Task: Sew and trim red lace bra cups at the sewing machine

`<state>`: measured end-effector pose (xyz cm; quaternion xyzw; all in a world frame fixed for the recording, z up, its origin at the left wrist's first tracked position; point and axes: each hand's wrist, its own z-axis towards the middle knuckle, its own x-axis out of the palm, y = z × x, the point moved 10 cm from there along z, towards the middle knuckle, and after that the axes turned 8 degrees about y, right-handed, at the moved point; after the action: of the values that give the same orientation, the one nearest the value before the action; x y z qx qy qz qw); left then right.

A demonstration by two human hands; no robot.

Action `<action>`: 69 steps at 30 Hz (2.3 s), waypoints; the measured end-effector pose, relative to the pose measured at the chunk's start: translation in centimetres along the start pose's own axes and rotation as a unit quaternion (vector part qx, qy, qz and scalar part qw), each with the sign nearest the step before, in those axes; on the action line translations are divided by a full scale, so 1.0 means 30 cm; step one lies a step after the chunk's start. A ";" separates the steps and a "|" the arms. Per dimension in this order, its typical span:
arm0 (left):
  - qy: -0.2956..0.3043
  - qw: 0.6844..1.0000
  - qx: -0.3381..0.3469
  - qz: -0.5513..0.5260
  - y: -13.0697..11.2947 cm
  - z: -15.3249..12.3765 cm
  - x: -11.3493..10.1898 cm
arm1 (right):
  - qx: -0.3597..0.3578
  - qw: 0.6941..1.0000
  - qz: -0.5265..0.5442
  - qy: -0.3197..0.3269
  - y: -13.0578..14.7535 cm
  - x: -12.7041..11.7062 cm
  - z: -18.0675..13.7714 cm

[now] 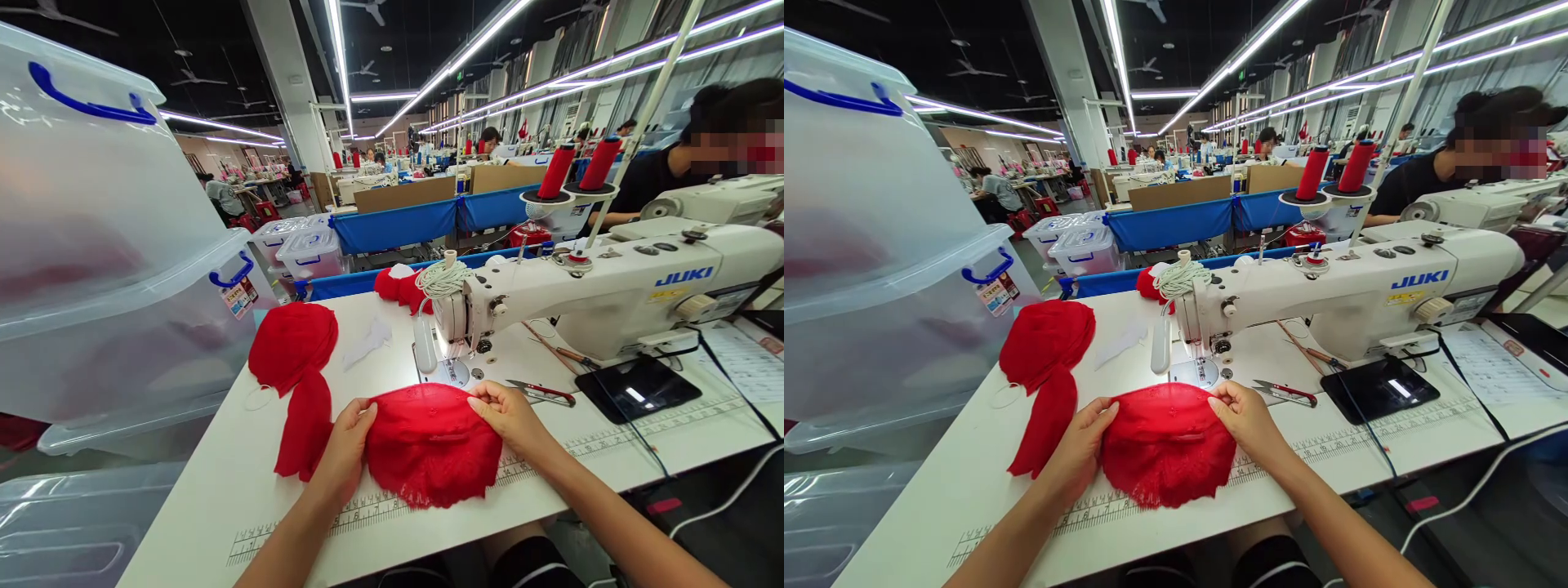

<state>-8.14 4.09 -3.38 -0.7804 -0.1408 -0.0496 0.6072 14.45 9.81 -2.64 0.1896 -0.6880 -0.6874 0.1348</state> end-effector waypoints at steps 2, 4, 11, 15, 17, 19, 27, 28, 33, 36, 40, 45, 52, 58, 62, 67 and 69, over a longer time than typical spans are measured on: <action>-0.004 1.000 -0.002 0.006 0.004 0.005 -0.004 | 0.000 1.000 -0.004 -0.008 -0.004 -0.005 0.001; -0.007 1.000 -0.004 0.008 0.008 0.009 -0.007 | 0.005 1.000 -0.006 -0.011 -0.005 -0.008 0.001; -0.010 1.000 -0.009 -0.006 0.007 0.017 -0.001 | 0.026 1.000 -0.009 -0.008 -0.004 -0.016 -0.017; 0.013 0.998 -0.003 0.058 0.004 0.013 0.012 | 0.014 1.000 -0.012 0.025 -0.002 0.002 -0.030; 0.001 0.981 0.039 0.191 -0.033 0.001 0.018 | -0.001 0.999 -0.020 0.050 0.012 0.018 -0.037; -0.036 0.915 0.120 0.385 -0.110 -0.024 0.051 | -0.015 0.996 -0.033 0.081 0.032 0.040 -0.045; 0.279 0.777 0.215 0.521 -0.146 -0.027 0.385 | -0.028 0.988 0.015 0.151 0.061 0.084 -0.060; 0.281 0.811 0.185 0.478 -0.149 -0.008 0.374 | -0.018 0.988 0.019 0.150 0.052 0.081 -0.059; 0.228 0.954 0.038 0.193 -0.103 0.048 0.266 | -0.018 0.991 -0.067 0.117 0.052 0.057 -0.048; 0.226 0.970 -0.016 0.093 -0.041 0.053 0.250 | -0.070 0.993 -0.008 0.092 0.090 0.043 -0.039; 0.209 0.975 -0.014 0.074 -0.013 0.069 0.244 | -0.022 0.985 0.144 0.090 0.041 0.047 -0.024; 0.212 0.974 -0.033 0.078 -0.008 0.072 0.240 | 0.006 0.975 0.214 0.062 0.009 0.043 -0.016; 0.366 0.927 -0.084 0.013 0.010 0.005 0.361 | 0.005 0.970 0.216 0.114 0.025 0.090 -0.013; 0.374 0.914 -0.137 0.072 0.060 -0.024 0.363 | 0.007 0.970 0.211 0.124 0.017 0.105 -0.003; 0.426 0.887 -0.176 0.014 0.083 -0.082 0.403 | 0.023 0.968 0.224 0.108 -0.002 0.099 0.004; 0.365 0.916 -0.161 -0.047 0.106 -0.063 0.410 | 0.039 0.952 0.277 0.123 0.016 0.110 0.004; 0.331 0.931 -0.131 -0.077 0.092 -0.039 0.397 | 0.055 0.942 0.304 0.128 0.023 0.109 -0.002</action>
<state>4.13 4.25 -2.69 -0.7789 0.0160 -0.3695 0.5065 11.50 8.28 -2.20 0.0651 -0.7265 -0.5445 0.4141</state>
